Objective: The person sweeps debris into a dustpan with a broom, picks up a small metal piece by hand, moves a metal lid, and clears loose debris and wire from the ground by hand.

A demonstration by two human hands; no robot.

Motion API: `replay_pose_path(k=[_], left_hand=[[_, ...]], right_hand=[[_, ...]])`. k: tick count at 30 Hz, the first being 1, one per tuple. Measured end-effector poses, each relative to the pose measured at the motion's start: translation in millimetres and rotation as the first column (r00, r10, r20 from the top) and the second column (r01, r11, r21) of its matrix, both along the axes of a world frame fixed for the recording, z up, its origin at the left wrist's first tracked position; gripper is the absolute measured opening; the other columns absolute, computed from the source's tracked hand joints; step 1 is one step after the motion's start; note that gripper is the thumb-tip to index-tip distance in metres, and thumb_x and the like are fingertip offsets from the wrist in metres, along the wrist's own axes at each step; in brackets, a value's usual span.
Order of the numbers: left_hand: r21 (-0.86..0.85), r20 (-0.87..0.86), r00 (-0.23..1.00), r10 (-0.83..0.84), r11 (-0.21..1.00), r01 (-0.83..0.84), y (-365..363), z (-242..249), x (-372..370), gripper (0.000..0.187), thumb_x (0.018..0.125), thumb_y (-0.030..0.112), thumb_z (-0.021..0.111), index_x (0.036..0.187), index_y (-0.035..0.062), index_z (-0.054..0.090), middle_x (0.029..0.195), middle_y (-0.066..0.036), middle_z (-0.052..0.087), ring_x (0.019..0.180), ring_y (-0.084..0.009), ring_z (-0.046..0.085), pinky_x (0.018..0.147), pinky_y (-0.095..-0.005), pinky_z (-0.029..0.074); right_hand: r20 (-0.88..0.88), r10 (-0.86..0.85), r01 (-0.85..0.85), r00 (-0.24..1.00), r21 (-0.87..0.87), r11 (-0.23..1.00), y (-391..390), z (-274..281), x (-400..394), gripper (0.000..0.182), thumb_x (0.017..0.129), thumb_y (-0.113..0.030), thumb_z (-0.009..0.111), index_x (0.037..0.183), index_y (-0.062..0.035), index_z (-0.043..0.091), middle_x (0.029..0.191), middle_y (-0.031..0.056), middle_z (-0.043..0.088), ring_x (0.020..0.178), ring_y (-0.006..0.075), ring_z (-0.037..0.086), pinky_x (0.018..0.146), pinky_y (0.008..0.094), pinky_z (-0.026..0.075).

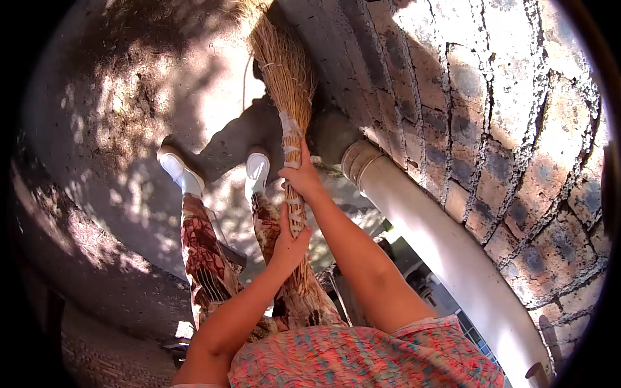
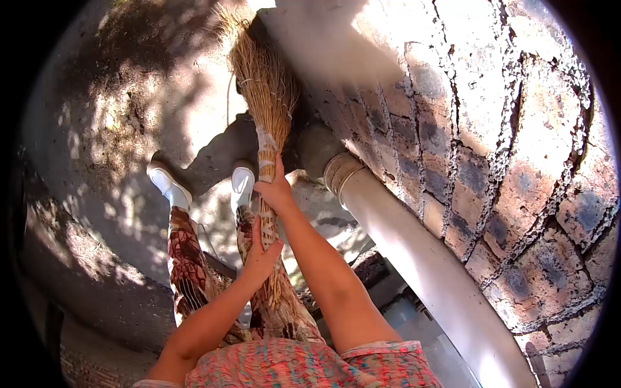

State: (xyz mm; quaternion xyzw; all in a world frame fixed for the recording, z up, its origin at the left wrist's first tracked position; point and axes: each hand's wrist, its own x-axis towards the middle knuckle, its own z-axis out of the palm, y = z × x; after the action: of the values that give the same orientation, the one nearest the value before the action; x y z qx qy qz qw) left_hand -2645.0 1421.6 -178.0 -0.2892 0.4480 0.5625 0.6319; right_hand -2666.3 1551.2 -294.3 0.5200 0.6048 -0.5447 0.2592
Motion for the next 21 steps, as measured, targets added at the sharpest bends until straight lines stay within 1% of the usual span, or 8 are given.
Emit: replay_pose_path(k=[6, 8, 10, 13, 15, 17, 18, 21], left_hand=[[-0.026, -0.462, 0.880, 0.112, 0.990, -0.140, -36, 67, 59, 0.083, 0.089, 0.013, 0.055, 0.147, 0.0093, -0.004, 0.128, -0.016, 0.046, 0.105, -0.0203, 0.052, 0.087, -0.0316, 0.042], [-0.008, -0.420, 0.907, 0.046, 0.998, -0.055, -37, 66, 52, 0.082, 0.089, 0.014, 0.055, 0.146, 0.0081, -0.003, 0.128, -0.016, 0.045, 0.105, -0.0204, 0.052, 0.088, -0.0319, 0.041], [0.008, -0.308, 0.940, -0.147, 0.987, 0.157, -37, 48, 34, 0.077, 0.090, 0.015, 0.053, 0.147, 0.0048, 0.002, 0.138, -0.017, 0.034, 0.117, -0.0205, 0.044, 0.095, -0.0325, 0.038], [-0.094, -0.003, 0.996, -0.092, 0.991, 0.092, -54, 29, 11, 0.075, 0.089, 0.012, 0.053, 0.147, 0.0044, 0.005, 0.132, -0.016, 0.043, 0.108, -0.0187, 0.051, 0.086, -0.0290, 0.043], [-0.121, -0.257, 0.965, 0.055, 0.989, -0.089, -69, 34, 21, 0.075, 0.089, 0.009, 0.053, 0.147, 0.0046, 0.005, 0.126, -0.016, 0.048, 0.100, -0.0172, 0.055, 0.079, -0.0269, 0.046], [-0.213, -0.250, 0.954, -0.167, 0.970, 0.114, -74, 79, 0, 0.077, 0.090, 0.007, 0.050, 0.147, 0.0054, -0.001, 0.132, -0.019, 0.042, 0.112, -0.0201, 0.050, 0.087, -0.0281, 0.043], [-0.162, -0.529, 0.826, -0.194, 0.979, 0.127, -78, 82, 23, 0.076, 0.089, 0.007, 0.049, 0.146, 0.0033, -0.001, 0.136, -0.020, 0.038, 0.116, -0.0241, 0.048, 0.092, -0.0313, 0.040], [0.044, -0.511, 0.855, -0.089, 0.991, 0.129, -90, 86, 37, 0.074, 0.089, 0.007, 0.049, 0.145, 0.0013, 0.001, 0.140, -0.021, 0.033, 0.119, -0.0272, 0.045, 0.096, -0.0339, 0.037]], right_hand=[[-0.244, 0.017, -0.041, 0.970, -0.094, 0.995, -41, 100, 0, 0.100, 0.071, -0.005, 0.067, 0.148, -0.0165, 0.005, 0.111, 0.0130, 0.055, 0.084, 0.0189, 0.058, 0.068, 0.0304, 0.050], [-0.358, 0.059, -0.065, 0.932, -0.005, 0.998, -37, 80, 20, 0.100, 0.071, -0.005, 0.066, 0.148, -0.0167, 0.004, 0.112, 0.0130, 0.054, 0.086, 0.0195, 0.058, 0.068, 0.0314, 0.050], [-0.184, -0.200, 0.197, 0.962, -0.034, 0.980, -26, 65, 36, 0.102, 0.072, -0.004, 0.065, 0.148, -0.0171, -0.001, 0.108, 0.0127, 0.056, 0.079, 0.0203, 0.060, 0.065, 0.0334, 0.051], [0.063, -0.341, 0.346, 0.938, -0.235, 0.908, -57, 20, 34, 0.101, 0.072, -0.005, 0.061, 0.148, -0.0188, -0.005, 0.100, 0.0131, 0.056, 0.066, 0.0211, 0.059, 0.062, 0.0325, 0.051], [0.068, -0.278, 0.285, 0.958, -0.335, 0.898, -89, 31, 1, 0.103, 0.072, -0.003, 0.062, 0.147, -0.0204, -0.006, 0.094, 0.0118, 0.056, 0.065, 0.0204, 0.058, 0.058, 0.0323, 0.050], [0.026, -0.375, 0.345, 0.927, -0.456, 0.821, -94, 68, -3, 0.103, 0.072, 0.000, 0.062, 0.147, -0.0211, -0.006, 0.096, 0.0116, 0.054, 0.065, 0.0200, 0.058, 0.055, 0.0320, 0.050], [-0.031, -0.419, 0.355, 0.908, -0.474, 0.806, -88, 89, 3, 0.103, 0.073, 0.001, 0.061, 0.147, -0.0211, -0.006, 0.099, 0.0122, 0.053, 0.065, 0.0195, 0.058, 0.055, 0.0314, 0.050], [-0.102, -0.531, 0.457, 0.841, -0.389, 0.800, -84, 103, 37, 0.102, 0.073, 0.005, 0.059, 0.147, -0.0203, -0.007, 0.106, 0.0143, 0.052, 0.065, 0.0183, 0.058, 0.054, 0.0303, 0.051]])
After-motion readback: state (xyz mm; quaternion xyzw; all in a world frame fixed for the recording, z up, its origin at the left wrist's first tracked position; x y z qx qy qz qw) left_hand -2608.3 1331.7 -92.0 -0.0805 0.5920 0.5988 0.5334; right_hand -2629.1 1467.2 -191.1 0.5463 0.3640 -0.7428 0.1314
